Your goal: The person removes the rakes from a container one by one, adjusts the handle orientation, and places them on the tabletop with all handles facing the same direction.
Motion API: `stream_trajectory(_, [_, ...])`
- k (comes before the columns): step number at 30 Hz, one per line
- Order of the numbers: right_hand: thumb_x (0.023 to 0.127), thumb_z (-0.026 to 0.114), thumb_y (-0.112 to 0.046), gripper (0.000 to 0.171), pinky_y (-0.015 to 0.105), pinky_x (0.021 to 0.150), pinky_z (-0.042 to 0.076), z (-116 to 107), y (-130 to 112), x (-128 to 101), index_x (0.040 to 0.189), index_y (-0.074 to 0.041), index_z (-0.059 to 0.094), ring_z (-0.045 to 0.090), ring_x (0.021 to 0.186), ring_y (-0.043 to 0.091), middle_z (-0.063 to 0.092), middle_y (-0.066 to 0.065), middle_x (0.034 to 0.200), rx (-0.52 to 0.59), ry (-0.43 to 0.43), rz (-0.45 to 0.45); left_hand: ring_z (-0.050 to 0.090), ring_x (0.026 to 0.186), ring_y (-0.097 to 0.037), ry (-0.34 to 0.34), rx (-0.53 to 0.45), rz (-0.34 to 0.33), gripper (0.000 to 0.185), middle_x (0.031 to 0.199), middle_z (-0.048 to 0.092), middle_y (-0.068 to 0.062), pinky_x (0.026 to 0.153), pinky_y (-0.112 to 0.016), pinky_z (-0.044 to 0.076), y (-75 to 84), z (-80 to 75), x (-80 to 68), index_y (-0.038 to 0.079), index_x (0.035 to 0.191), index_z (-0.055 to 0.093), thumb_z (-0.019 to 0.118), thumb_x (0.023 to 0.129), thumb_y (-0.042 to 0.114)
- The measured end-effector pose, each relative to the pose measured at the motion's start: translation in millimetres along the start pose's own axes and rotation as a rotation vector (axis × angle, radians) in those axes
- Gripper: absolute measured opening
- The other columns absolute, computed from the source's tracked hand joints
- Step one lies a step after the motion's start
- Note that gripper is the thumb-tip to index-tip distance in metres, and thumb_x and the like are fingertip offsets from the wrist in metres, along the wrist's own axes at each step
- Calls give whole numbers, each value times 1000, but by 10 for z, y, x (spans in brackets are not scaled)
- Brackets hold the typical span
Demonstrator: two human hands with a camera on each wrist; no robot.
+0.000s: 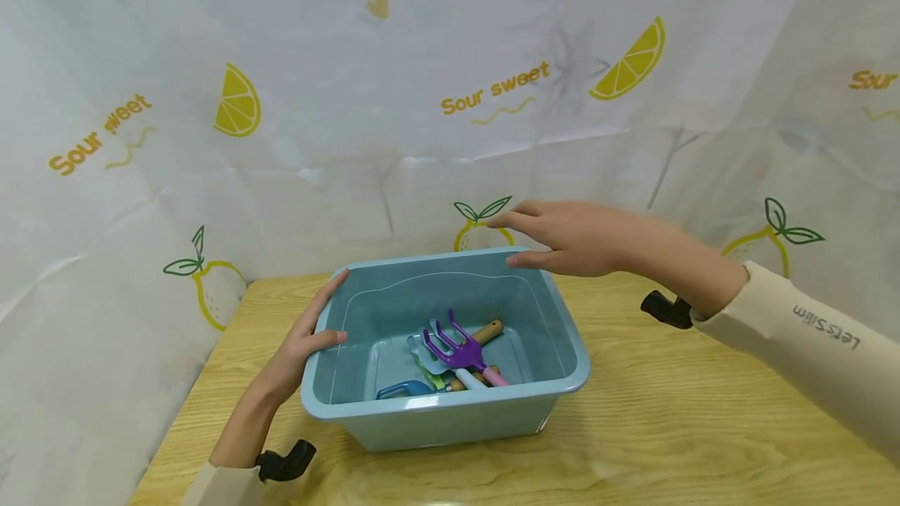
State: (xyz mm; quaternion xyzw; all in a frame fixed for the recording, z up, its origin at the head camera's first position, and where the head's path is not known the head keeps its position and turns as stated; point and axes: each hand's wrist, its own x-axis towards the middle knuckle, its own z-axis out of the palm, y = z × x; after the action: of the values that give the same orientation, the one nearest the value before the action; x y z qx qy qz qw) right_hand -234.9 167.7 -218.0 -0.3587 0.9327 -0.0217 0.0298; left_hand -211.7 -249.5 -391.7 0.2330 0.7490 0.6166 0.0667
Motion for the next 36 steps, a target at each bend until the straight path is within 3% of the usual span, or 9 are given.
stream_trajectory(5, [103, 54, -52, 61, 53, 113, 44, 9, -151, 192, 158, -32, 37, 57, 137, 29, 49, 1, 157, -8, -70, -52, 36, 136, -57, 35, 15, -28, 81, 169, 12, -16, 85, -56, 57, 28, 20, 14, 21, 161, 28, 46, 84, 6])
stream_trajectory(12, [103, 54, -50, 58, 51, 114, 44, 63, -376, 428, 156, -31, 41, 58, 135, 26, 52, 0, 154, -12, -154, -102, 50, 116, -56, 80, 63, -55, 67, 161, 21, -23, 75, -53, 59, 74, 47, 4, 10, 148, 38, 45, 82, 6])
stream_trajectory(20, [102, 54, -54, 57, 47, 111, 47, 219, -508, 648, 154, -35, 43, 55, 136, 23, 58, 2, 148, -38, -226, -71, 50, 119, -54, 61, 71, -62, 67, 161, 22, -21, 76, -53, 59, 60, 46, 21, 9, 148, 38, 45, 82, 8])
stream_trajectory(29, [103, 53, -52, 55, 46, 110, 47, 404, -589, 898, 152, -28, 47, 60, 133, 25, 56, 4, 153, -33, -288, -112, 52, 117, -51, 52, 95, -57, 65, 162, 21, -20, 76, -48, 59, 69, 25, 24, 11, 148, 40, 45, 83, 8])
stream_trajectory(36, [104, 51, -51, 52, 44, 110, 47, 497, -596, 1058, 149, -24, 52, 62, 128, 21, 64, -1, 143, -52, -341, -104, 53, 116, -50, 66, 96, -62, 62, 160, 23, -22, 76, -47, 58, 55, 24, 19, 10, 145, 42, 46, 83, 8])
